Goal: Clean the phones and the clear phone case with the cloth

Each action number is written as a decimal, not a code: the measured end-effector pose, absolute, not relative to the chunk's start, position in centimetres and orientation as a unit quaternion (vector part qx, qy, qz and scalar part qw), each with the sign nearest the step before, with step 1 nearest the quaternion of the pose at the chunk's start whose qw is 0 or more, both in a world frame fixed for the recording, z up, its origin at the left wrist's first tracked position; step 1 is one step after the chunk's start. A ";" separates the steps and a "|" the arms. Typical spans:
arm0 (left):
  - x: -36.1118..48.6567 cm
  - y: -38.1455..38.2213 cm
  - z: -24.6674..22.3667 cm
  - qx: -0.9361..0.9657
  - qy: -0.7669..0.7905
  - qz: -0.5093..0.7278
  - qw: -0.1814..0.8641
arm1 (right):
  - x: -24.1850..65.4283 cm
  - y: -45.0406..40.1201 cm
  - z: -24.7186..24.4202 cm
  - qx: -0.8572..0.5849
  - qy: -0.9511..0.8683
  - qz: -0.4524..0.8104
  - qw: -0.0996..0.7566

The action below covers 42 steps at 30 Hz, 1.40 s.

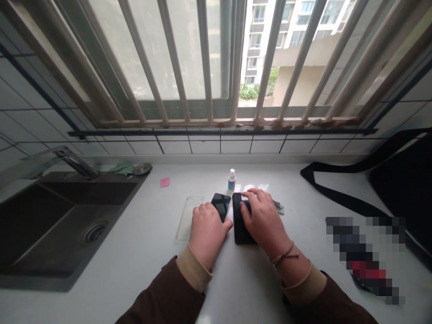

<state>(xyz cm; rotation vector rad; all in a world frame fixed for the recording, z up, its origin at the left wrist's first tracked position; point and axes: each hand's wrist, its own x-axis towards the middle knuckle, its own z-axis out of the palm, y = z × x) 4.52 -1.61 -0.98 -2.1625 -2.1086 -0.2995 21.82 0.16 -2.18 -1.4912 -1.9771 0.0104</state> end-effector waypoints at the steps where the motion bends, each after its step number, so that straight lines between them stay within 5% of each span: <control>1: 4.4 -1.6 -0.8 -0.707 -0.698 -0.103 0.052 | 21.8 0.2 -2.2 -0.568 -0.754 0.002 0.329; 29: -0.6 -0.7 0.9 -0.622 -0.782 -0.012 0.038 | 21.7 0.1 -2.3 -0.600 -0.749 0.003 0.281; 42: 0.4 -1.2 0.9 -0.630 -0.775 -0.009 0.042 | 18.0 -3.5 -2.5 -0.686 -0.716 0.048 0.121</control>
